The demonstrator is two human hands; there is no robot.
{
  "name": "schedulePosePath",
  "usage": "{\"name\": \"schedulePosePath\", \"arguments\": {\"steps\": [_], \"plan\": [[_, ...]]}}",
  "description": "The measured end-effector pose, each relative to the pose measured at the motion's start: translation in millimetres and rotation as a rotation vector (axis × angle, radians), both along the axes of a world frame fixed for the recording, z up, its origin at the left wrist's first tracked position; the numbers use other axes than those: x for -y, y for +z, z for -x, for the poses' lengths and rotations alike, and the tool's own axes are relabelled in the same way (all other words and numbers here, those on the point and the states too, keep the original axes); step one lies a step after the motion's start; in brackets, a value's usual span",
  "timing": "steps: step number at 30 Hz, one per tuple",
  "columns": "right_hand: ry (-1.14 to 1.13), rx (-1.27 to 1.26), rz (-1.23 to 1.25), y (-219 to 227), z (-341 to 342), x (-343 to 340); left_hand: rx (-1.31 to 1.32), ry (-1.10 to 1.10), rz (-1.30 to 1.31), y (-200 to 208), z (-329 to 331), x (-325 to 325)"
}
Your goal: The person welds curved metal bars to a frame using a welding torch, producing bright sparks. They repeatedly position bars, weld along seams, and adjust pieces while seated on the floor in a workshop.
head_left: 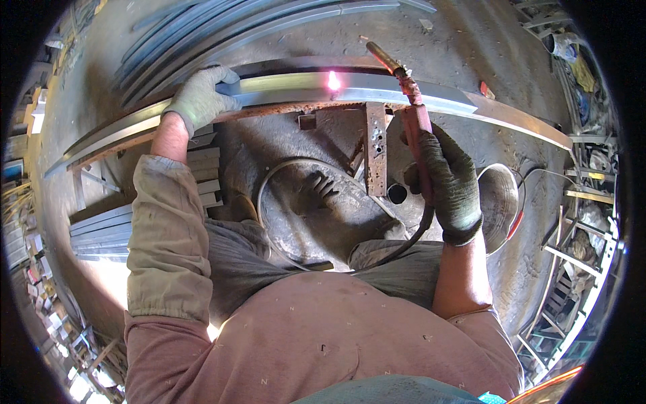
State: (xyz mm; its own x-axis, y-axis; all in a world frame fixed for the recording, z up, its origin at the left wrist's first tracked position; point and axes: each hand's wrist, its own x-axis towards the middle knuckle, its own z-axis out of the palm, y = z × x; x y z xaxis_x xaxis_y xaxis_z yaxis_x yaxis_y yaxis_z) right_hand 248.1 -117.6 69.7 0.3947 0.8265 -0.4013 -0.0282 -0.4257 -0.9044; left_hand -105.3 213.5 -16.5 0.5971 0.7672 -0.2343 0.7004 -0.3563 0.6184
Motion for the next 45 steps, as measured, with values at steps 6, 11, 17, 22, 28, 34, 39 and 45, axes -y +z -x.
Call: {"name": "schedulePosePath", "arguments": {"steps": [6, 11, 17, 22, 28, 34, 39, 45], "plan": [[0.043, 0.035, 0.014, 2.0, 3.5, -2.3, 0.033, -0.103, -0.259, -8.7, 10.5, -2.9], [0.072, 0.065, 0.039, -0.4, 9.3, -3.0, 0.144, 0.159, 0.048, -7.7, 7.6, -3.6], [0.105, 0.11, 0.075, -7.8, 9.8, -3.2, -0.123, 0.17, -0.501, 19.2, -23.1, 33.4], [0.096, 0.143, 0.09, -12.4, 12.8, -3.0, 0.152, -0.196, -0.565, 35.2, -85.6, 124.1], [0.067, 0.119, 0.116, -9.9, 19.0, -10.3, 0.281, -0.503, -0.494, 37.6, -121.9, 199.2], [0.054, 0.083, 0.155, -2.1, 20.9, -15.1, 0.27, -0.513, -0.483, 35.5, -122.6, 198.7], [0.069, 0.013, 0.126, -2.2, 19.5, -16.2, 0.228, -0.487, -0.398, 37.8, -119.9, 201.2], [0.065, 0.034, 0.093, -1.8, 21.2, -16.0, 0.197, -0.506, -0.404, 41.9, -118.8, 198.8]]}}
